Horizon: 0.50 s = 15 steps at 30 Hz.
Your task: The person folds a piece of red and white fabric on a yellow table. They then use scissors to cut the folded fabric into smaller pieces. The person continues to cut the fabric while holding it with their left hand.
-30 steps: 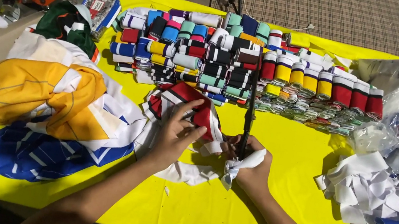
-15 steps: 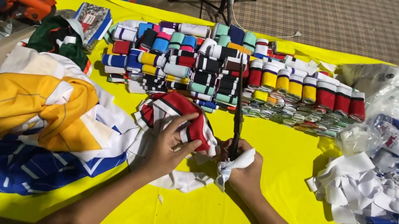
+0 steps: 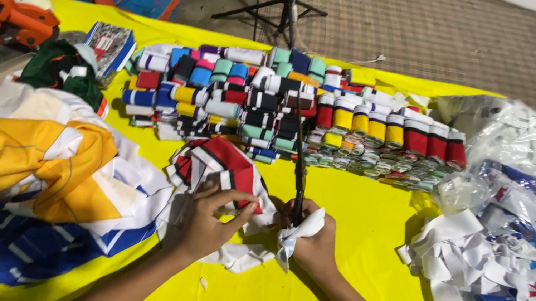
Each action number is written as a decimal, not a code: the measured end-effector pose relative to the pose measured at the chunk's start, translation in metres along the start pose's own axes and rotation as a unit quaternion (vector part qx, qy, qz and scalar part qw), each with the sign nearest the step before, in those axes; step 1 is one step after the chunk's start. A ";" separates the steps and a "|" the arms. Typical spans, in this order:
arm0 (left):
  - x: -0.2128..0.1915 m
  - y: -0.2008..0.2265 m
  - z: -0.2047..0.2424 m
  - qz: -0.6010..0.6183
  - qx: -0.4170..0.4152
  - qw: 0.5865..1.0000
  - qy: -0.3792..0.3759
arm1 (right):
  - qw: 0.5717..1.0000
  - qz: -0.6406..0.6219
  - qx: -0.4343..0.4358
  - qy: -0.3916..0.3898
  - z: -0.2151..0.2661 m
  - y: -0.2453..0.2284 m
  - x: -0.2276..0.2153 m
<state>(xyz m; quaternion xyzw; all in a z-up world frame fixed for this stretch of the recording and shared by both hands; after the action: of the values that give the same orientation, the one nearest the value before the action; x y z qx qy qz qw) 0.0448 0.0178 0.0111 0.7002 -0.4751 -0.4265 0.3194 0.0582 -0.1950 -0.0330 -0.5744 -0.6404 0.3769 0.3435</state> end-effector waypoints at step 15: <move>0.002 0.015 -0.002 0.232 -0.156 0.957 -0.077 | 1.000 -0.007 0.010 -0.003 0.002 0.002 -0.004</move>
<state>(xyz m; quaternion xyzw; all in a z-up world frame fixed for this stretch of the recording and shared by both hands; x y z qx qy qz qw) 0.0414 0.0107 0.0240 0.4770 -0.5752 -0.4623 0.4774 0.0572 -0.1987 -0.0356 -0.5653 -0.6417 0.3825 0.3498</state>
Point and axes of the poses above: each hand's wrist, its own z-axis away from the middle knuckle, its own x-axis out of the palm, y = z × x, the point moved 3 cm from there along -z, towards the middle knuckle, and after that the axes turned 8 degrees about -x, right-handed, at the moved point
